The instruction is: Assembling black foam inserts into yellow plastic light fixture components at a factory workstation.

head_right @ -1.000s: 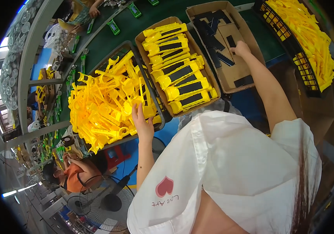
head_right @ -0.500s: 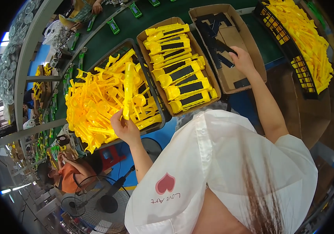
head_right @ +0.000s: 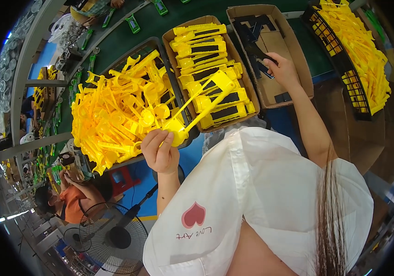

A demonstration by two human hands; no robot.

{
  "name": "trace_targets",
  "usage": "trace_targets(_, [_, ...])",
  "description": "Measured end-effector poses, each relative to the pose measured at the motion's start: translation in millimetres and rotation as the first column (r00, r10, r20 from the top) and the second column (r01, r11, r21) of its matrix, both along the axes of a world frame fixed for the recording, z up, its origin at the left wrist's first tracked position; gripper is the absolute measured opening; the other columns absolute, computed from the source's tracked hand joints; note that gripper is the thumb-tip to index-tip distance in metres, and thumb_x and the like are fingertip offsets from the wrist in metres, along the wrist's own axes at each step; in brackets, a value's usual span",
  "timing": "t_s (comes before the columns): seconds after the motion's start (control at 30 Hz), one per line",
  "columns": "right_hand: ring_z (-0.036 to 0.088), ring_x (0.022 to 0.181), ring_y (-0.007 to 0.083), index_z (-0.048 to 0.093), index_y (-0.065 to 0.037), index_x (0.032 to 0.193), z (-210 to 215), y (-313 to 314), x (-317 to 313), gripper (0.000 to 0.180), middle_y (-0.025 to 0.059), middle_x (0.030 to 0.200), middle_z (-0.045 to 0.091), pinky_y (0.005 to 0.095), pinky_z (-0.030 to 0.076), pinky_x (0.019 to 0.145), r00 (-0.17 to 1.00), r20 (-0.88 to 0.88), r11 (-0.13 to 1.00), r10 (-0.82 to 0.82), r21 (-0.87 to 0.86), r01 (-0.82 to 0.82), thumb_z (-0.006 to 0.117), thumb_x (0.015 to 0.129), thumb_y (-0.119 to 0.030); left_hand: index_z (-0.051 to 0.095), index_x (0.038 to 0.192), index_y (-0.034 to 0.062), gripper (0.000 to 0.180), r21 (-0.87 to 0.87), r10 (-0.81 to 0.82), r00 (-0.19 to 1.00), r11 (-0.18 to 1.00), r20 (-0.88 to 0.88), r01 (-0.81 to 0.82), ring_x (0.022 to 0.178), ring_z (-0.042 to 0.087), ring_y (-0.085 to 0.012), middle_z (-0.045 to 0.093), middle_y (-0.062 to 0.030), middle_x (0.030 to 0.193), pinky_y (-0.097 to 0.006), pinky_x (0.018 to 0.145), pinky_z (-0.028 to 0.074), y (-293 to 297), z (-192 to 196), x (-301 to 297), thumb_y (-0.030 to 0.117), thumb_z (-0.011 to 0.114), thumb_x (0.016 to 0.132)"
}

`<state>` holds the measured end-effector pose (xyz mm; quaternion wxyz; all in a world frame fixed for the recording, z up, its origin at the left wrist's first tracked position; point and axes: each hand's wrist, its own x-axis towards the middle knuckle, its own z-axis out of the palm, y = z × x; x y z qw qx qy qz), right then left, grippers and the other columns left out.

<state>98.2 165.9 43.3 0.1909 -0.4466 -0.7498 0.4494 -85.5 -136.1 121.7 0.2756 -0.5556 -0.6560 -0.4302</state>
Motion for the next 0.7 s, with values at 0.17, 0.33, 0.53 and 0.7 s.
trace_targets(0.17, [0.049, 0.054, 0.0074, 0.055, -0.004, 0.098, 1.7, -7.0, -5.7, 0.022, 0.0028, 0.066, 0.055, 0.0193, 0.040, 0.049, 0.999, -0.024, 0.999, 0.043, 0.017, -0.043, 0.053, 0.080, -0.017, 0.050, 0.075, 0.0034, 0.021, 0.037, -0.115, 0.991, 0.993, 0.068, 0.113, 0.074, 0.055, -0.0255, 0.055, -0.0091, 0.077, -0.029, 0.063, 0.045, -0.4, 0.3, 4.9, -0.013, 0.055, 0.062])
trace_targets(0.33, [0.047, 0.051, 0.0064, 0.054, -0.003, 0.089, 3.9, -8.7, -6.6, 0.016, 0.0022, 0.066, 0.055, 0.0183, 0.039, 0.047, 0.998, -0.044, 0.998, 0.055, -0.042, -0.057, 0.054, 0.080, -0.016, 0.047, 0.074, 0.0037, 0.022, 0.057, -0.111, 0.977, 0.993, 0.180, 0.103, 0.073, 0.054, -0.0257, 0.055, -0.0098, 0.077, -0.029, 0.064, 0.045, 2.7, -1.8, 5.5, -0.014, 0.053, 0.062])
trace_targets(0.53, [0.045, 0.047, 0.0045, 0.051, -0.004, 0.081, 18.9, -13.6, -6.5, 0.013, 0.0015, 0.063, 0.054, 0.0163, 0.036, 0.044, 0.985, -0.155, 0.985, 0.078, -0.140, -0.100, 0.053, 0.082, -0.017, 0.050, 0.070, -0.0013, 0.021, 0.073, -0.166, 0.985, 0.984, 0.046, 0.162, 0.071, 0.055, -0.0278, 0.055, -0.0129, 0.078, -0.034, 0.057, 0.048, 6.6, -8.9, 5.3, -0.012, 0.061, 0.056])
trace_targets(0.7, [0.044, 0.045, 0.0033, 0.051, -0.006, 0.079, 29.8, -16.9, -8.1, 0.014, -0.0001, 0.059, 0.052, 0.0156, 0.034, 0.040, 0.976, -0.210, 0.979, 0.063, -0.178, -0.101, 0.052, 0.083, -0.019, 0.048, 0.074, -0.0006, 0.019, 0.008, -0.142, 0.973, 0.990, 0.180, 0.143, 0.078, 0.056, -0.0294, 0.055, -0.0139, 0.081, -0.031, 0.066, 0.047, 14.7, -9.4, 5.8, -0.010, 0.059, 0.062])
